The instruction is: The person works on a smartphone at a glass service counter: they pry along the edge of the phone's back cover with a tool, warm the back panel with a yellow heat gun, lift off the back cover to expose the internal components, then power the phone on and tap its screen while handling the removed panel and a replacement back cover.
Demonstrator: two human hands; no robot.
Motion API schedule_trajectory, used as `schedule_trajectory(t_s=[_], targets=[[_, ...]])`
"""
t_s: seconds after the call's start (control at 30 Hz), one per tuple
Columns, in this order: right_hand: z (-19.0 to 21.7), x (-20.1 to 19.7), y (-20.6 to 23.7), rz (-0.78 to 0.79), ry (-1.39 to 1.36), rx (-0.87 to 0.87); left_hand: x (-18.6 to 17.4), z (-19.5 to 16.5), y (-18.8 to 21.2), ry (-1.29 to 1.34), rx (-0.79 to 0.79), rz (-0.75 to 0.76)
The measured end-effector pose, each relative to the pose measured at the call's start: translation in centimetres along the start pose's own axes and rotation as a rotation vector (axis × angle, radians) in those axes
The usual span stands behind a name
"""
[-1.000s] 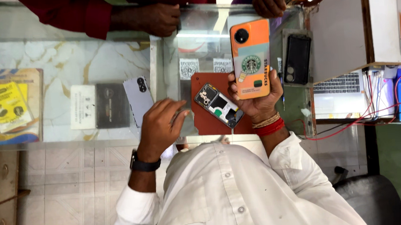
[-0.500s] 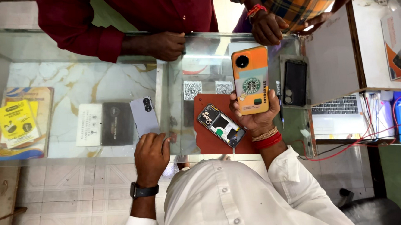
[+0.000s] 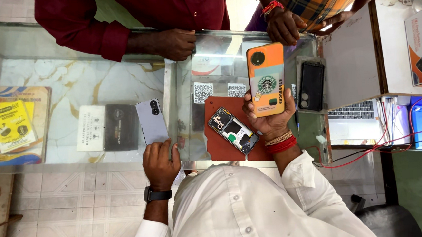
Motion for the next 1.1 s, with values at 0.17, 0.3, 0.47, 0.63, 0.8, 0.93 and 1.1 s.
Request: schedule_trajectory(t_s=[0.17,0.3,0.47,0.63,0.8,0.93,1.1], targets=[[0.0,-0.1,0.1,-0.009,-0.004,0.000,0.2,0.1,0.2,0.007,0.008,0.001],[-0.2,0.2,0.2,0.002,-0.006,0.007,0.2,0.1,0.4,-0.004,0.013,-0.006],[-0.6,2.1,0.3,-0.006,0.016,0.034,-0.2,-0.2,-0.2,0.002,0.005,0.006],[-1.2,6.1,0.0,0.050,0.784,-0.173,-0.6,0.0,-1.7,0.360,-0.206,0.044],[-4.2,10.0,0.4,0.090,1.420,-0.406,3.4,-1.3,-5.0,1.185,-0.467,0.152],[-6.5,12.6,1.0,0.147,1.837,-0.581,6.6,-5.3,-7.4,1.762,-0.486,0.388],[-9.0,12.7,1.3,0.246,1.927,-0.583,7.8,-8.9,-7.7,2.283,-0.614,0.396]])
Point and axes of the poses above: each hand's wrist, its own y-axis away from the middle knuckle, its own x-axis out of the palm, z = x × y, the point moved 5 cm from there along -y, towards the middle knuckle, and after that the axes turned 9 degrees about -y, right-handed, at the moved point
